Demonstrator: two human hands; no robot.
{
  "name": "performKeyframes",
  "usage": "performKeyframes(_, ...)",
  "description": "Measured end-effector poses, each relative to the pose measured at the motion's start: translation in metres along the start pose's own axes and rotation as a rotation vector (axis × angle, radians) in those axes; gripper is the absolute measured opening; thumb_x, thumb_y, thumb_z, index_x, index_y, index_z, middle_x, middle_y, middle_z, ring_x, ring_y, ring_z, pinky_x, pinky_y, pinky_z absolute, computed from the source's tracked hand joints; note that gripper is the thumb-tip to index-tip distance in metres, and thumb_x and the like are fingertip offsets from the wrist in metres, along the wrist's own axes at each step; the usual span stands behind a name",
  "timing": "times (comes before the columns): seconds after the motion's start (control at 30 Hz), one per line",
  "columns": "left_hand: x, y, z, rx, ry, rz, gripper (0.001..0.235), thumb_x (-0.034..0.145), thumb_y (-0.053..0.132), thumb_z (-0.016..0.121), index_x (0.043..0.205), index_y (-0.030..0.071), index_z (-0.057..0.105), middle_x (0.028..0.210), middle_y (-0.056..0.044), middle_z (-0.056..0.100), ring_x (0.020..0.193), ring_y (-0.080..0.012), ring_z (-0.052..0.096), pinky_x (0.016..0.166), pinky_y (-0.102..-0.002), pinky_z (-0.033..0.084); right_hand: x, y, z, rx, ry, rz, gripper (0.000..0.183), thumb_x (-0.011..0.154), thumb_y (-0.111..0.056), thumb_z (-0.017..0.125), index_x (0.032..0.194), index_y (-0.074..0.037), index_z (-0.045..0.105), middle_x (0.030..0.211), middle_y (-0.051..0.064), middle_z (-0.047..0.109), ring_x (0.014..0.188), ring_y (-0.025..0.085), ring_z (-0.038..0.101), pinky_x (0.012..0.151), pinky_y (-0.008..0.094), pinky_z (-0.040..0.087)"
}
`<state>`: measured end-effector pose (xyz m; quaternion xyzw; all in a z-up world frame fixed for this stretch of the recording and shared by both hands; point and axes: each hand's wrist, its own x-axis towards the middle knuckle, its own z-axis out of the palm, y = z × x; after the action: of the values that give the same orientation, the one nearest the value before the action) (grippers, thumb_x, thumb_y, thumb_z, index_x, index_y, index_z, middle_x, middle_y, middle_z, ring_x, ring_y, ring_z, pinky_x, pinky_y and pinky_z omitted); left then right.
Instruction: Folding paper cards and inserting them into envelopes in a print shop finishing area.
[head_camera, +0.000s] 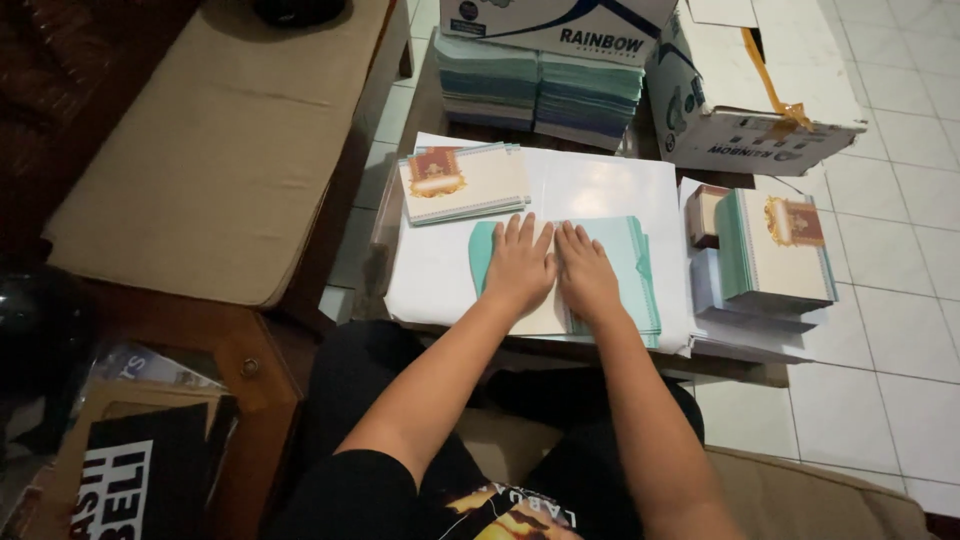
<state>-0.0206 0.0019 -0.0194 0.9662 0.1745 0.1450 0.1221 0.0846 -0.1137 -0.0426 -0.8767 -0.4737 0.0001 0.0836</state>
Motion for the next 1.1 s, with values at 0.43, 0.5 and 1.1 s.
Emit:
performKeyframes(0.43, -0.005, 0.003, -0.007, 0.009, -0.001, 0.015, 0.056, 0.099, 0.030, 0.040, 0.149, 0.011, 0.053, 0.153, -0.026, 0.046, 0.147, -0.0461, 0.036, 0.119, -0.062, 0.021, -0.064, 0.004, 0.017, -0.061, 0.148, -0.127, 0.064, 0.094, -0.012, 0.048, 0.159, -0.009, 0.042, 0.162, 0.013, 0.044, 0.146, 0.033, 0.044, 0.112, 0.051, 0.041)
performKeyframes(0.5, -0.005, 0.002, -0.005, 0.004, -0.025, 0.017, 0.057, 0.100, 0.035, 0.037, 0.151, 0.013, 0.051, 0.155, -0.027, 0.044, 0.148, -0.0469, 0.033, 0.119, -0.062, 0.018, -0.028, 0.007, 0.009, -0.013, 0.047, -0.096, 0.062, 0.097, -0.014, 0.046, 0.159, -0.010, 0.042, 0.162, 0.013, 0.044, 0.149, 0.034, 0.041, 0.117, 0.052, 0.035)
performKeyframes(1.1, -0.011, 0.005, 0.021, -0.006, -0.062, 0.330, 0.047, 0.101, 0.027, 0.037, 0.141, 0.016, 0.061, 0.158, -0.016, 0.046, 0.153, -0.0399, 0.030, 0.120, -0.063, 0.027, -0.034, 0.030, 0.012, 0.479, 0.104, 0.130, 0.050, 0.107, -0.027, 0.046, 0.156, -0.017, 0.047, 0.159, 0.005, 0.048, 0.152, 0.022, 0.036, 0.128, 0.041, 0.019)
